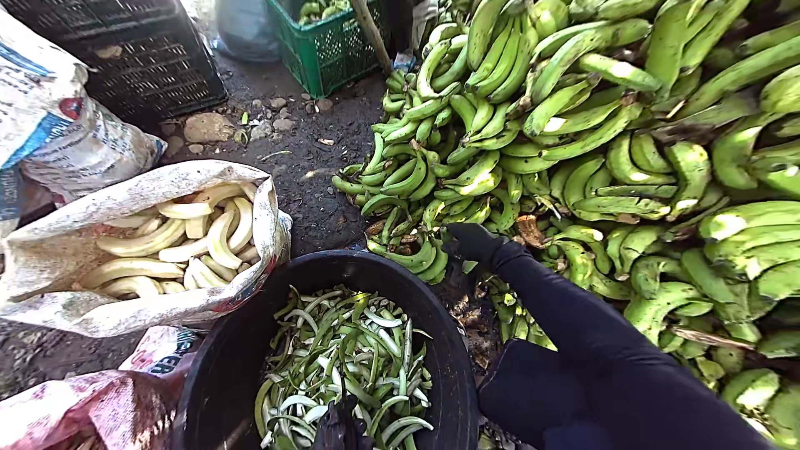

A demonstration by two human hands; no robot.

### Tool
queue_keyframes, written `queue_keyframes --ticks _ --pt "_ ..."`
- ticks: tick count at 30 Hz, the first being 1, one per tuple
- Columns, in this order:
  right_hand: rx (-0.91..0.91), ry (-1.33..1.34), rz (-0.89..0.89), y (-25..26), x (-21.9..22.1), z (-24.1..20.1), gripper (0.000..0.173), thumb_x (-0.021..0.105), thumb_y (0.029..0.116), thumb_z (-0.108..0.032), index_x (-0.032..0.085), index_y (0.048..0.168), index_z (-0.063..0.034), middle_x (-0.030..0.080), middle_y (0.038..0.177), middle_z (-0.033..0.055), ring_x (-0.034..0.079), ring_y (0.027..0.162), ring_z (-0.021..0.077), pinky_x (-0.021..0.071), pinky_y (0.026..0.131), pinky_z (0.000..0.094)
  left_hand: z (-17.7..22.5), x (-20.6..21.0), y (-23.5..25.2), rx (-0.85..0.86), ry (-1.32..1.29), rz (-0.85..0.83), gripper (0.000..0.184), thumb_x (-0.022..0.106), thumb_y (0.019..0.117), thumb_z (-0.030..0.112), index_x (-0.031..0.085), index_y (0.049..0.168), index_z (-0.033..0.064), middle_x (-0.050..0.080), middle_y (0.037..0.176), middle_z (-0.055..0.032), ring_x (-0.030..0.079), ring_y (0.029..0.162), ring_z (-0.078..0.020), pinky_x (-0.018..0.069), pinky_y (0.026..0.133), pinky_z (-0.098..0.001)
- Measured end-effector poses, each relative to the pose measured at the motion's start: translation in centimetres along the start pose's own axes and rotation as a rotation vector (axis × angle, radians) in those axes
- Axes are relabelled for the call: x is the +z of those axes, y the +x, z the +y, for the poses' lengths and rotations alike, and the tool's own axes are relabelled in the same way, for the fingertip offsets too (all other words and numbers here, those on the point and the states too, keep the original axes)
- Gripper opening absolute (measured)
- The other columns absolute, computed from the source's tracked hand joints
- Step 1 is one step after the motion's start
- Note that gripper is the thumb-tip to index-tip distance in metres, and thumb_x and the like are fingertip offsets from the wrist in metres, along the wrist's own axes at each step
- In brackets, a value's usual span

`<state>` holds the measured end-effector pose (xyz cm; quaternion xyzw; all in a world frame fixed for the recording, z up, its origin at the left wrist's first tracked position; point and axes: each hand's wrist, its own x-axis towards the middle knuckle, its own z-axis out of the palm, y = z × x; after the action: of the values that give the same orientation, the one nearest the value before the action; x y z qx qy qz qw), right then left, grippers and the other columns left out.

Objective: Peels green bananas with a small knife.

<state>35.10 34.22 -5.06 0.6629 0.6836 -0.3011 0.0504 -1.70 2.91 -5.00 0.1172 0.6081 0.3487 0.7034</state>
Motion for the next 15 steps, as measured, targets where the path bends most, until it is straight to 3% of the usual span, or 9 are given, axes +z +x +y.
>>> queue_keyframes --ticks 2,6,9,13,15 --pt "-0.023 0.002 0.015 -2.3 -2.1 -1.7 0.04 0.068 0.0975 -0.034 0.065 0.127 -0.0081 0.068 0.119 0.0208 0.064 0.113 0.0395 0.047 0.098 0.0653 0.2 0.5 -0.3 0.013 0.034 0.012 0.048 0.032 0.1119 0.041 0.053 0.137 0.0061 0.066 0.096 -0.0127 0.068 0.076 -0.0225 0.0599 0.067 -0.0375" --pt "-0.044 0.019 0.097 -7.7 -5.7 -5.0 0.042 0.066 0.0985 -0.037 0.063 0.128 -0.0071 0.067 0.118 0.0207 0.064 0.111 0.0391 0.0483 0.095 0.0646 0.1 0.7 -1.6 0.082 0.065 -0.005 0.048 0.036 0.1111 0.043 0.051 0.141 0.0076 0.068 0.099 -0.0145 0.07 0.079 -0.0246 0.0615 0.071 -0.0392" --pt "-0.098 0.041 0.224 -12.1 -7.9 -7.7 0.039 0.063 0.1001 -0.038 0.064 0.125 -0.007 0.068 0.114 0.0202 0.066 0.105 0.0385 0.0497 0.091 0.0654 -0.1 0.9 -2.2 0.118 0.112 0.06 0.05 0.041 0.1095 0.046 0.051 0.141 0.009 0.069 0.097 -0.0139 0.07 0.076 -0.0239 0.0608 0.067 -0.0382" --pt "-0.173 0.115 0.399 -18.2 -10.6 -11.7 0.046 0.058 0.1 -0.052 0.063 0.116 -0.0094 0.067 0.096 0.0144 0.067 0.089 0.0328 0.0518 0.077 0.0621 0.9 0.7 -3.5 0.205 0.153 0.112 0.051 0.043 0.1089 0.046 0.052 0.141 0.0073 0.069 0.102 -0.0141 0.071 0.079 -0.0246 0.0618 0.07 -0.0399" --pt "-0.159 0.194 0.427 -20.6 -11.4 -13.9 0.052 0.055 0.0964 -0.06 0.064 0.116 -0.0129 0.069 0.095 0.0106 0.068 0.09 0.0282 0.053 0.079 0.0601 1.7 0.3 -4.5 0.273 0.153 0.132 0.051 0.043 0.1089 0.047 0.053 0.14 0.0076 0.07 0.106 -0.014 0.072 0.081 -0.0248 0.0625 0.071 -0.0404"
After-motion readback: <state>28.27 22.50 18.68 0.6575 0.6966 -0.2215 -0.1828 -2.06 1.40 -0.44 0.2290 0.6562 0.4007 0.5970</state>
